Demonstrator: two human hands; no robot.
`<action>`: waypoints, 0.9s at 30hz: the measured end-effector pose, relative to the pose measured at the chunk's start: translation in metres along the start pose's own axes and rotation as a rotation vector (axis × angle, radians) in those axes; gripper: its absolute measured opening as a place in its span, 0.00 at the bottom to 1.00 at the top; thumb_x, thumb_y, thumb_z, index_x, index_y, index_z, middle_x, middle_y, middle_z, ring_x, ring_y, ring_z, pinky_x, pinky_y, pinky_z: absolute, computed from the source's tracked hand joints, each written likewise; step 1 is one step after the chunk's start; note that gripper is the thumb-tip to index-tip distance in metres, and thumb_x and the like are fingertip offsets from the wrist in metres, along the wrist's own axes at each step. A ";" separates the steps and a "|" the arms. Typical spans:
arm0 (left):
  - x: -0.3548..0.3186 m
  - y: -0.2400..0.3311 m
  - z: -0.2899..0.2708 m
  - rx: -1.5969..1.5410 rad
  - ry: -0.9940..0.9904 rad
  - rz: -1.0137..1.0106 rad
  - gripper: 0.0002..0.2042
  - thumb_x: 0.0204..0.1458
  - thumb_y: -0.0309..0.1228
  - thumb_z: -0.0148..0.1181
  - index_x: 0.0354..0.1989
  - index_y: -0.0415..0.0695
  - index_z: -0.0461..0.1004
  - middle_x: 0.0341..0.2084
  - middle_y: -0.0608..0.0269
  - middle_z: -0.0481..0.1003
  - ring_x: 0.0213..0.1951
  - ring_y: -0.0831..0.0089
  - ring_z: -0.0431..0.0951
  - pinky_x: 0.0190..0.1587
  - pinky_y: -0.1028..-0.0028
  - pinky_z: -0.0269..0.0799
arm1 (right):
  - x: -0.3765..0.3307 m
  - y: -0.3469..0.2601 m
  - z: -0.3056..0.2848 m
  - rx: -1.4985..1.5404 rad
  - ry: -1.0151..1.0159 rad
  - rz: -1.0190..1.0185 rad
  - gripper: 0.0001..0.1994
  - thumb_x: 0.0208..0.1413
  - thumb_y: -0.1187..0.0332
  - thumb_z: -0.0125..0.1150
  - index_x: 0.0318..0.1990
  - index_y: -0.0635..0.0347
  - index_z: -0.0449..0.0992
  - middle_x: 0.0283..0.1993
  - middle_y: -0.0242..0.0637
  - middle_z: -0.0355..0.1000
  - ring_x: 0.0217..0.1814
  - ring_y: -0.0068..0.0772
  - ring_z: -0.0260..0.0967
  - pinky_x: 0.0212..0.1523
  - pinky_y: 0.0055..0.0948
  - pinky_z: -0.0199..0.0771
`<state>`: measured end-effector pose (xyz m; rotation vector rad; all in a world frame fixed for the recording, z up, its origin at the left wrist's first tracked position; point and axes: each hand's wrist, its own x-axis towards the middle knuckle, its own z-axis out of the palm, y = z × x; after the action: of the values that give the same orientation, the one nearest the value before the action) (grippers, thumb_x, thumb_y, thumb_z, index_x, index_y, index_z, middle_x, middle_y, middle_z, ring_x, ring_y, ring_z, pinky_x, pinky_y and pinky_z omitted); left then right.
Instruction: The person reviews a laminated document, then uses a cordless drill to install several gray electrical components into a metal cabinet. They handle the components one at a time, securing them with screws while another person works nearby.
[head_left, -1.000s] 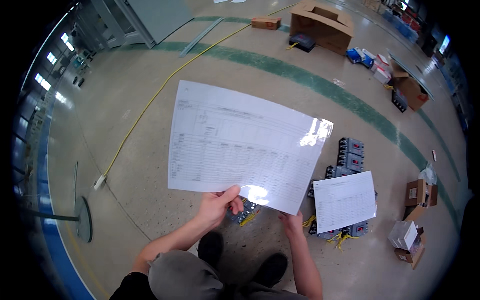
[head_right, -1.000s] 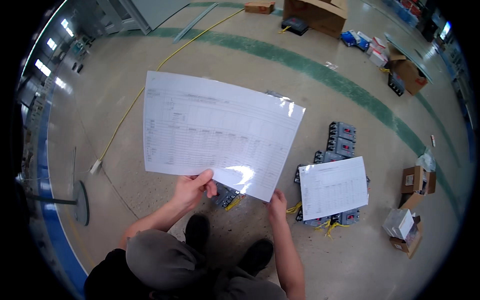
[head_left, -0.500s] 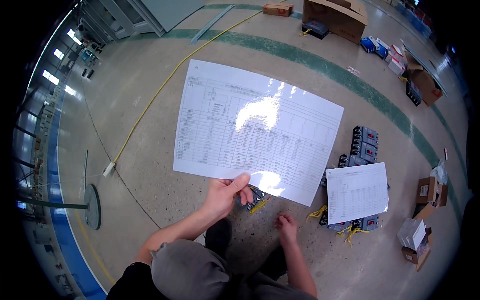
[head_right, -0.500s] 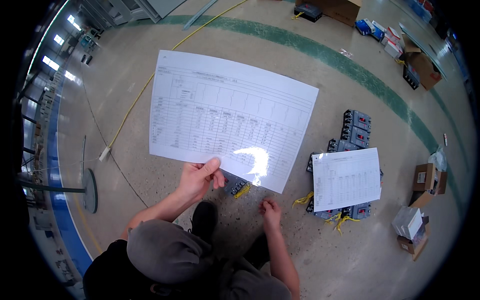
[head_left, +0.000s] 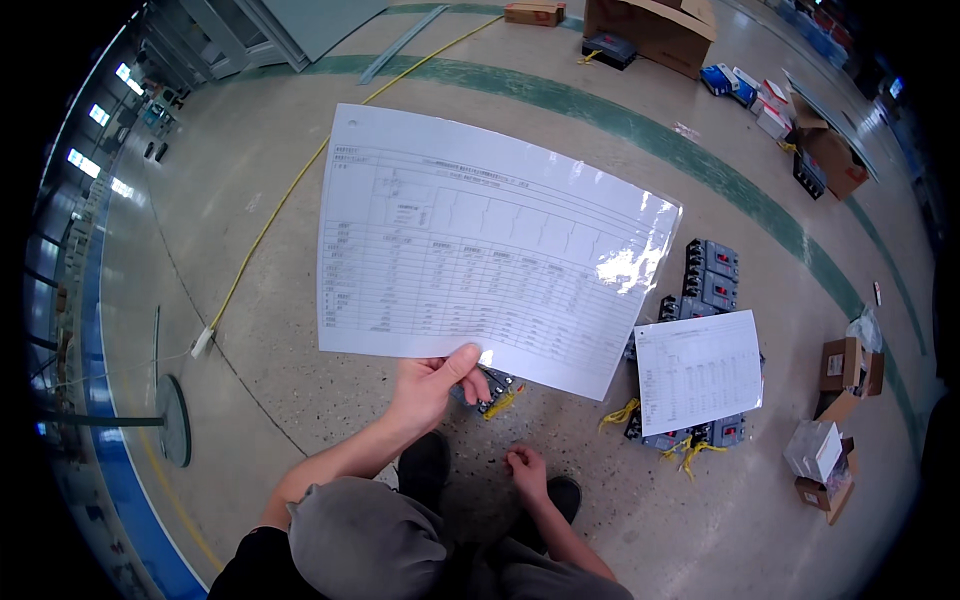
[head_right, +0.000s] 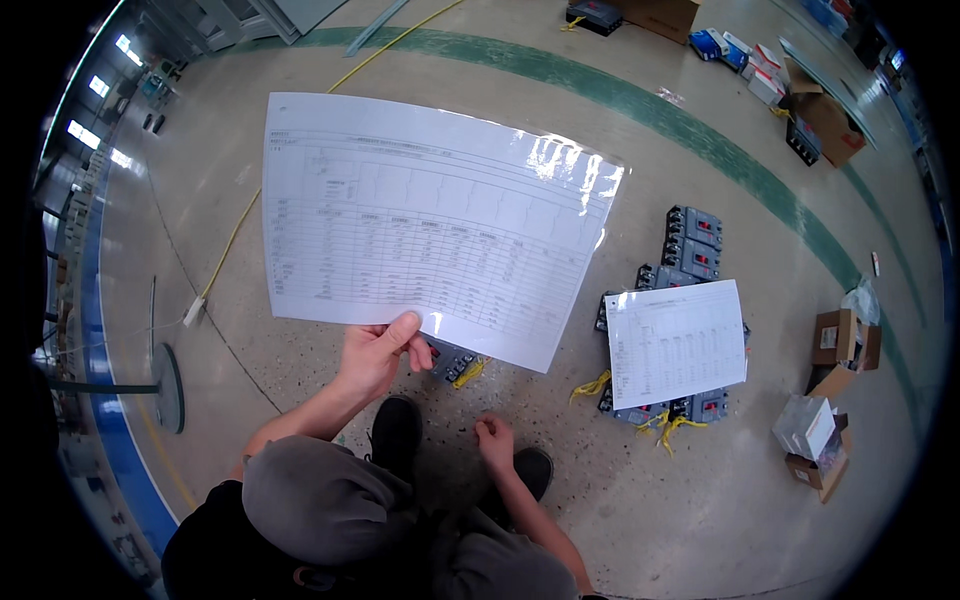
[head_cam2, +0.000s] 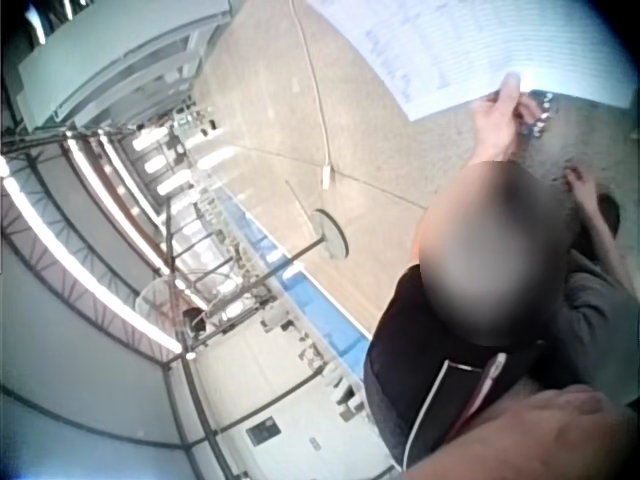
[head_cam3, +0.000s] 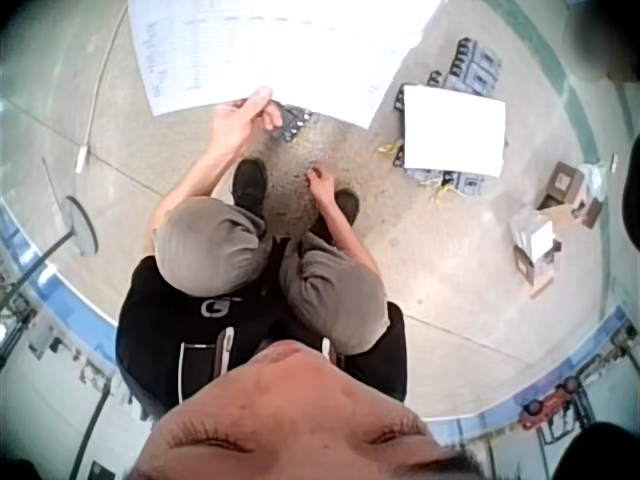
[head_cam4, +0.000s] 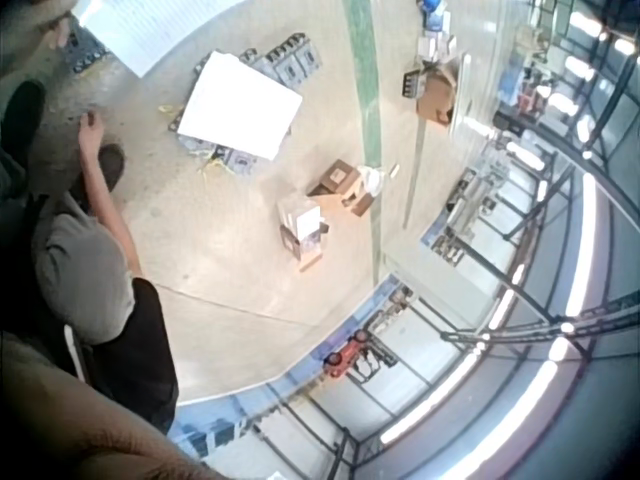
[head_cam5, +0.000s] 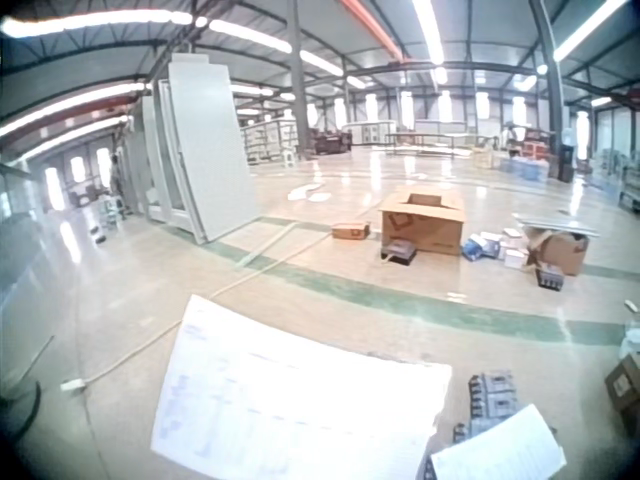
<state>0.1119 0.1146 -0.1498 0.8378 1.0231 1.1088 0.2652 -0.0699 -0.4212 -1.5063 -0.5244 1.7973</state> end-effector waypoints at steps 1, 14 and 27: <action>0.000 0.000 0.000 0.001 -0.001 0.004 0.09 0.61 0.30 0.57 0.39 0.35 0.75 0.27 0.57 0.77 0.23 0.69 0.79 0.21 0.76 0.70 | 0.000 0.003 0.002 -0.008 -0.004 0.006 0.07 0.61 0.72 0.54 0.44 0.63 0.74 0.34 0.34 0.76 0.31 0.22 0.71 0.31 0.23 0.71; -0.001 -0.001 0.001 -0.008 -0.004 0.006 0.09 0.61 0.29 0.56 0.40 0.35 0.74 0.28 0.56 0.77 0.23 0.68 0.79 0.21 0.75 0.71 | 0.002 -0.008 -0.006 -0.106 0.020 -0.014 0.07 0.62 0.72 0.53 0.44 0.63 0.74 0.34 0.34 0.75 0.32 0.22 0.70 0.32 0.22 0.70; -0.002 -0.003 -0.002 -0.048 -0.016 -0.006 0.09 0.61 0.30 0.56 0.39 0.35 0.75 0.25 0.58 0.77 0.24 0.71 0.79 0.22 0.77 0.71 | 0.003 -0.002 -0.003 -0.082 0.034 -0.046 0.07 0.59 0.73 0.55 0.41 0.65 0.75 0.31 0.33 0.75 0.32 0.23 0.72 0.34 0.23 0.72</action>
<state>0.1106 0.1116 -0.1525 0.8033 0.9812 1.1156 0.2681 -0.0668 -0.4227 -1.5647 -0.6181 1.7301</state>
